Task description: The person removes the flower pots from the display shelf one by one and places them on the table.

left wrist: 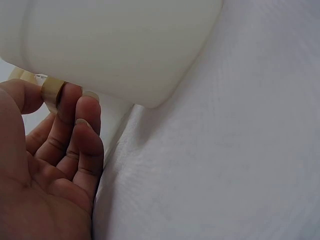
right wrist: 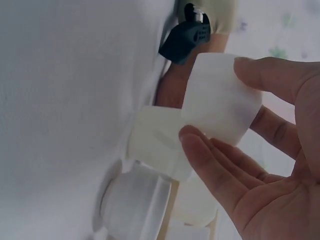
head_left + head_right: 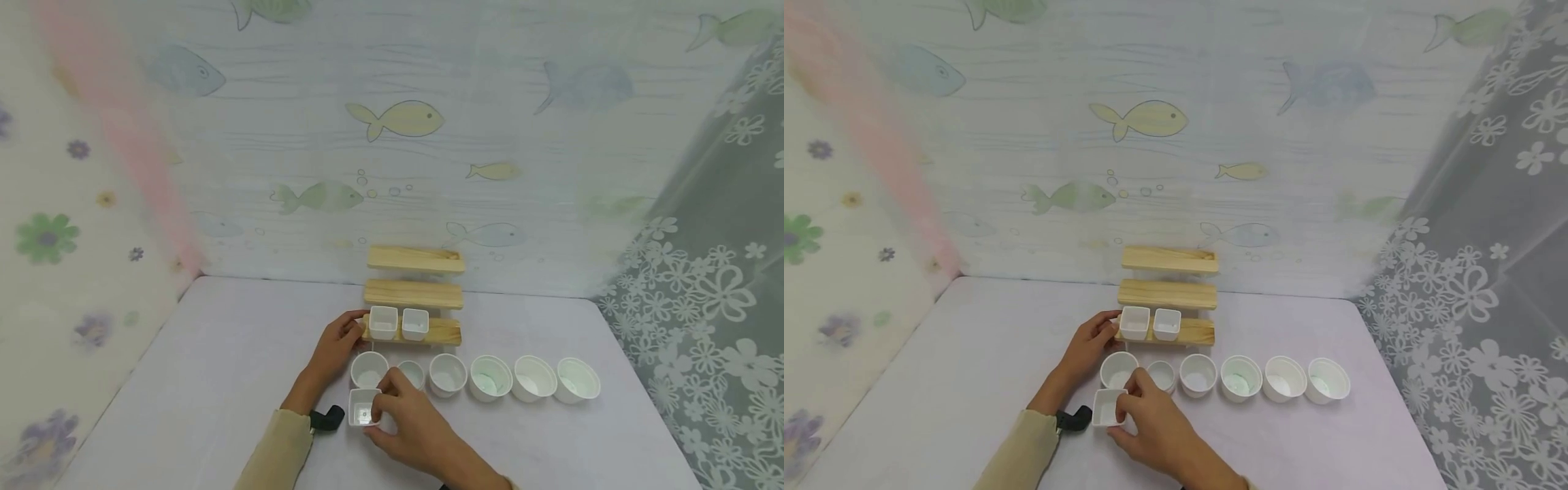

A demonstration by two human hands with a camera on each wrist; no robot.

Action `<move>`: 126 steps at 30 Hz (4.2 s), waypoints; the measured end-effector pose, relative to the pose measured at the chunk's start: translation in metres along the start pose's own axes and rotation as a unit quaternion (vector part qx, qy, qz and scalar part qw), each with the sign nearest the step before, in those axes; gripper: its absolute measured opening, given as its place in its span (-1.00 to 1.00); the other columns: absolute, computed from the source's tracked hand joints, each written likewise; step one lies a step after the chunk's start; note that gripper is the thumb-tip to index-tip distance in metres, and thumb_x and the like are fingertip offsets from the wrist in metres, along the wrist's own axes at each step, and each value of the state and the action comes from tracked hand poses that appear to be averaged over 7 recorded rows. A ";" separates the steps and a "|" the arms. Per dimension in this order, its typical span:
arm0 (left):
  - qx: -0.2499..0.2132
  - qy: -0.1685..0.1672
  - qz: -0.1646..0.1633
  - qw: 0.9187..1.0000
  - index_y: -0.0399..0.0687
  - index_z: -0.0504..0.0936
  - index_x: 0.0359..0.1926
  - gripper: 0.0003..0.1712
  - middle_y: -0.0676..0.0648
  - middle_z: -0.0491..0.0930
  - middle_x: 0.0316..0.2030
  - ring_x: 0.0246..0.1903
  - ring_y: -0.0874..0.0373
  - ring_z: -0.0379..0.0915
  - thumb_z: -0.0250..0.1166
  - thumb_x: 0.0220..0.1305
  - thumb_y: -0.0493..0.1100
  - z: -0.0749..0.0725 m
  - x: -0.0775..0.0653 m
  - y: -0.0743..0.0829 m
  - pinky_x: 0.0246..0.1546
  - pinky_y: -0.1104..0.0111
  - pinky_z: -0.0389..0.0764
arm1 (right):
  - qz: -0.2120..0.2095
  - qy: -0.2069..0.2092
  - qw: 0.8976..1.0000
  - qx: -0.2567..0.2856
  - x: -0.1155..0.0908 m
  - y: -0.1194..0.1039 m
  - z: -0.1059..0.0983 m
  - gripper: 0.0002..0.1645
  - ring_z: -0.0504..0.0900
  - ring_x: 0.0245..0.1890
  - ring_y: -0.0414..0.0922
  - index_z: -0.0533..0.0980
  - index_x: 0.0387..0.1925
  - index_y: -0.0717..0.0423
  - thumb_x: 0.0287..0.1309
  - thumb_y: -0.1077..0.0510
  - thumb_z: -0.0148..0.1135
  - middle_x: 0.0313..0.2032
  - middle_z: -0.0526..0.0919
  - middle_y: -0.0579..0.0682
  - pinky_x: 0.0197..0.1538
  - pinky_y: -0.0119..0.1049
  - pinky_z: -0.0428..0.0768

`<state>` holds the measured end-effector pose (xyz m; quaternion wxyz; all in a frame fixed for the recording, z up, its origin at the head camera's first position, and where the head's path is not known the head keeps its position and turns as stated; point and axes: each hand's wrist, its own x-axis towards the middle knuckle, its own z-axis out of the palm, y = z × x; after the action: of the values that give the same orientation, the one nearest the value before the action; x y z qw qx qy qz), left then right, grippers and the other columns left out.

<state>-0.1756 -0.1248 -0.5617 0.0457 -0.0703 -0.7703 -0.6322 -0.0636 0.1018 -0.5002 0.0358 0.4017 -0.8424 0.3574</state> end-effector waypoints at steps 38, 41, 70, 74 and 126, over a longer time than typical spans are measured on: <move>-0.005 -0.022 0.004 1.000 -0.05 0.62 0.32 -0.64 -0.11 0.65 -0.37 -0.35 0.11 0.60 0.20 0.62 -0.13 -0.011 0.030 -0.003 -0.28 0.40 0.62 | 0.051 -0.040 0.997 -0.044 0.022 0.008 0.019 -0.71 0.48 -0.14 -0.34 0.61 -0.34 -0.04 0.13 0.05 0.65 -0.04 0.42 -0.15 -0.06 -0.42 0.58; -0.002 -0.021 0.004 1.000 -0.06 0.62 0.32 -0.64 -0.11 0.65 -0.37 -0.36 0.11 0.58 0.20 0.62 -0.14 -0.012 0.033 -0.003 -0.30 0.42 0.60 | 0.057 -0.049 0.996 -0.054 0.025 0.007 0.018 -0.72 0.53 -0.09 -0.29 0.63 -0.31 -0.04 0.13 0.04 0.65 0.03 0.45 -0.09 -0.02 -0.37 0.62; 0.000 -0.034 0.003 0.999 -0.05 0.61 0.34 -0.62 -0.13 0.65 -0.37 -0.34 0.11 0.63 0.20 0.62 -0.13 -0.021 0.041 -0.004 -0.25 0.40 0.65 | 0.052 -0.034 0.994 -0.092 0.033 -0.009 -0.013 -0.59 0.63 0.00 -0.19 0.65 0.05 -0.05 0.19 0.08 0.59 0.12 0.52 -0.07 0.03 -0.32 0.67; 0.003 -0.038 0.001 0.999 -0.07 0.60 0.35 -0.61 -0.11 0.66 -0.37 -0.35 0.12 0.63 0.19 0.62 -0.13 -0.020 0.045 -0.003 -0.25 0.39 0.65 | 0.052 0.004 0.995 -0.080 0.037 -0.003 -0.019 -0.59 0.60 -0.03 -0.23 0.63 0.06 -0.03 0.21 0.13 0.57 0.09 0.51 -0.12 0.00 -0.33 0.67; -0.008 -0.028 -0.013 0.999 -0.10 0.59 0.35 -0.61 -0.10 0.66 -0.35 -0.31 0.12 0.66 0.20 0.61 -0.16 -0.016 0.039 0.002 -0.20 0.40 0.68 | 0.123 0.200 0.967 -0.102 0.072 0.061 -0.070 -0.63 0.67 -0.03 0.08 0.68 -0.04 0.08 0.13 0.17 0.61 0.08 0.54 0.08 -0.06 0.00 0.68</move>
<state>-0.2140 -0.1377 -0.5504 0.0157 -0.0785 -0.7670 -0.6366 -0.1710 0.1250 -0.4584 0.2001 0.2099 -0.8930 0.3442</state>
